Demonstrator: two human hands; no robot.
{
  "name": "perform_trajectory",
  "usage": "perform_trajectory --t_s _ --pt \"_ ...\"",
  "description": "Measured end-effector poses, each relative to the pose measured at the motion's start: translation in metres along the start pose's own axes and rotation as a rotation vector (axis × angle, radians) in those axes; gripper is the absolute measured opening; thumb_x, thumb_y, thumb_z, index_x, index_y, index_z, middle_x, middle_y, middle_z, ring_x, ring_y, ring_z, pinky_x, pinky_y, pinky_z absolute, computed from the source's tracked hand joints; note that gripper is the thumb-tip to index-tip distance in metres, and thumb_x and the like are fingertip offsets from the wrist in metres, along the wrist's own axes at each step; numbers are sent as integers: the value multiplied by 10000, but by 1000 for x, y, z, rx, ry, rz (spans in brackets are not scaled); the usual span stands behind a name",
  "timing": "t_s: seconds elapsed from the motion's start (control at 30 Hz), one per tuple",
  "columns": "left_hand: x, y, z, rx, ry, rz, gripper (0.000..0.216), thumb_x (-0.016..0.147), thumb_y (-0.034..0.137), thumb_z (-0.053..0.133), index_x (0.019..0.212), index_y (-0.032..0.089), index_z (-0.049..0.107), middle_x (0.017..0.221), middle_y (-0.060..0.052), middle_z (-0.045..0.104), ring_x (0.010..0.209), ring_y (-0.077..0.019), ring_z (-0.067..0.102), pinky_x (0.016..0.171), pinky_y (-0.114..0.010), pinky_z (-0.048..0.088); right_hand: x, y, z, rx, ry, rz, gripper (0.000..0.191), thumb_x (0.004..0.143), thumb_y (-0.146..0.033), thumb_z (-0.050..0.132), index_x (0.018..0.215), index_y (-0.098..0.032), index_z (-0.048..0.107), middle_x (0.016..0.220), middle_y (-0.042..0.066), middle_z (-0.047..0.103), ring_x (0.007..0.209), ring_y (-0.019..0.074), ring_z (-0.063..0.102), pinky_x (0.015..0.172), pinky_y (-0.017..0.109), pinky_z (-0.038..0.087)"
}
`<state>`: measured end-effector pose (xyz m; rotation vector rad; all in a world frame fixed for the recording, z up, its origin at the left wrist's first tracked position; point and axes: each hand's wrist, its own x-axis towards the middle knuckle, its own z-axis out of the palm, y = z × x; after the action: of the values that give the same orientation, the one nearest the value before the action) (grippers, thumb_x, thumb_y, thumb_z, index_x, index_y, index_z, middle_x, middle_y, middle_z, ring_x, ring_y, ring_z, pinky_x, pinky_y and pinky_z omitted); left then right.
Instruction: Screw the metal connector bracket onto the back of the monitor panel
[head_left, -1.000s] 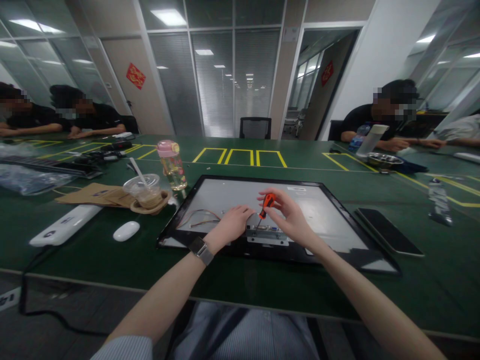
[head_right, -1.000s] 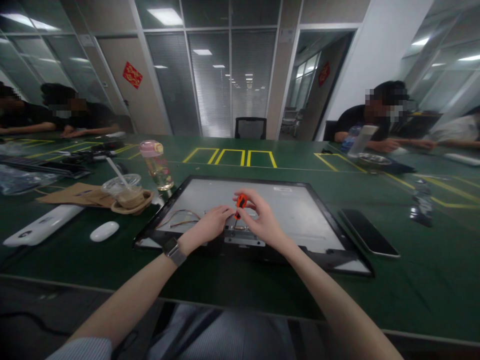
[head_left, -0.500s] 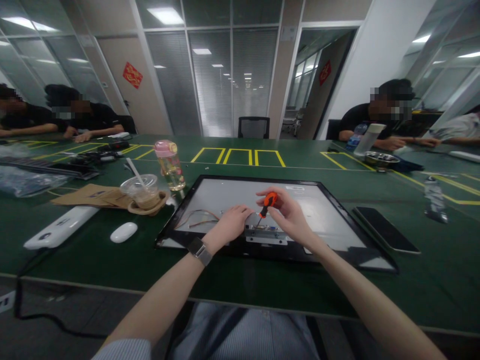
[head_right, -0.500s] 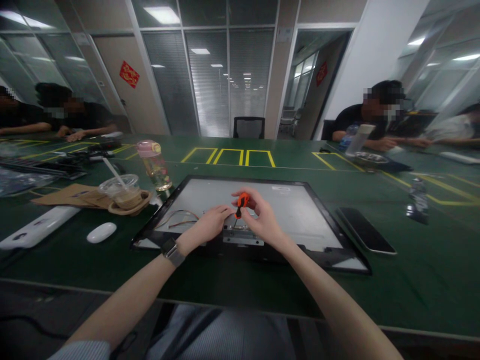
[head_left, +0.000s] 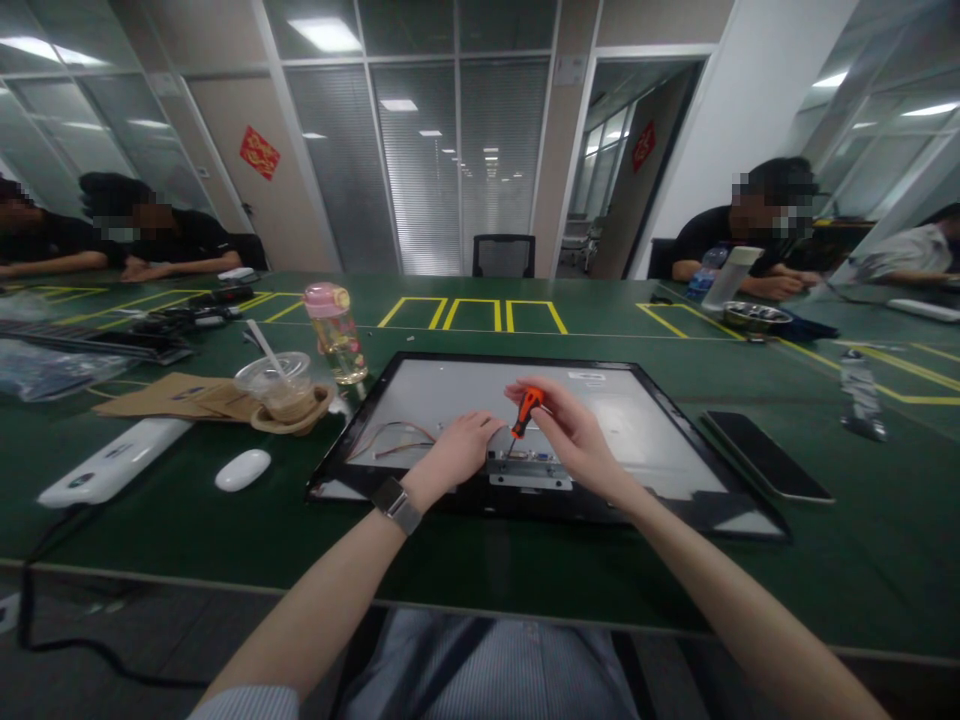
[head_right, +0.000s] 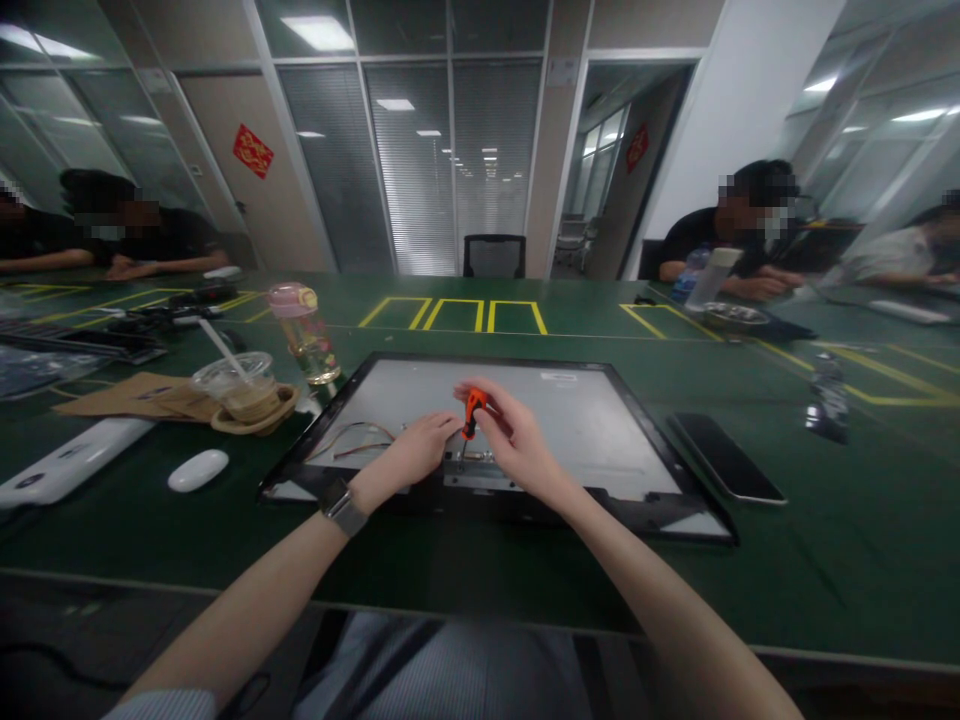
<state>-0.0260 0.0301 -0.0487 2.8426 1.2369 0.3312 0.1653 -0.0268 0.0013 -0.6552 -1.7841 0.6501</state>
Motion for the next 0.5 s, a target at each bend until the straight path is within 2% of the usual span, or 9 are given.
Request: perform_trajectory --t_s 0.13,0.23,0.37,0.5 --pt "0 1 -1 0 -26 -26 427 909 15 395 1266 181 560 1211 -100 632 1108 -233 588 988 -367 464 5 -3 -2 -172 50 -70 228 887 -240 677 1112 -266 653 1098 75 631 1009 216 652 869 391 593" --pt "-1 1 0 -9 7 -15 432 901 9 403 1267 179 557 1226 -93 630 1125 -226 580 1012 -363 450 5 -2 -2 -236 101 -85 261 876 -198 675 1124 -272 643 995 55 645 891 196 653 775 362 607" --pt "-2 -1 2 -4 21 5 400 905 16 410 1234 179 570 1205 -89 633 1111 -220 582 1002 -351 455 2 -1 -1 -204 67 -70 402 903 -166 605 1287 -268 545 1088 89 679 977 221 685 854 414 601" --pt "1 -2 4 -4 12 13 377 918 27 410 1215 188 578 1176 -82 639 1100 -215 590 1002 -346 456 1 -6 0 -124 -24 -29 328 944 -189 540 1263 -262 565 1194 111 668 1073 234 673 920 442 575"
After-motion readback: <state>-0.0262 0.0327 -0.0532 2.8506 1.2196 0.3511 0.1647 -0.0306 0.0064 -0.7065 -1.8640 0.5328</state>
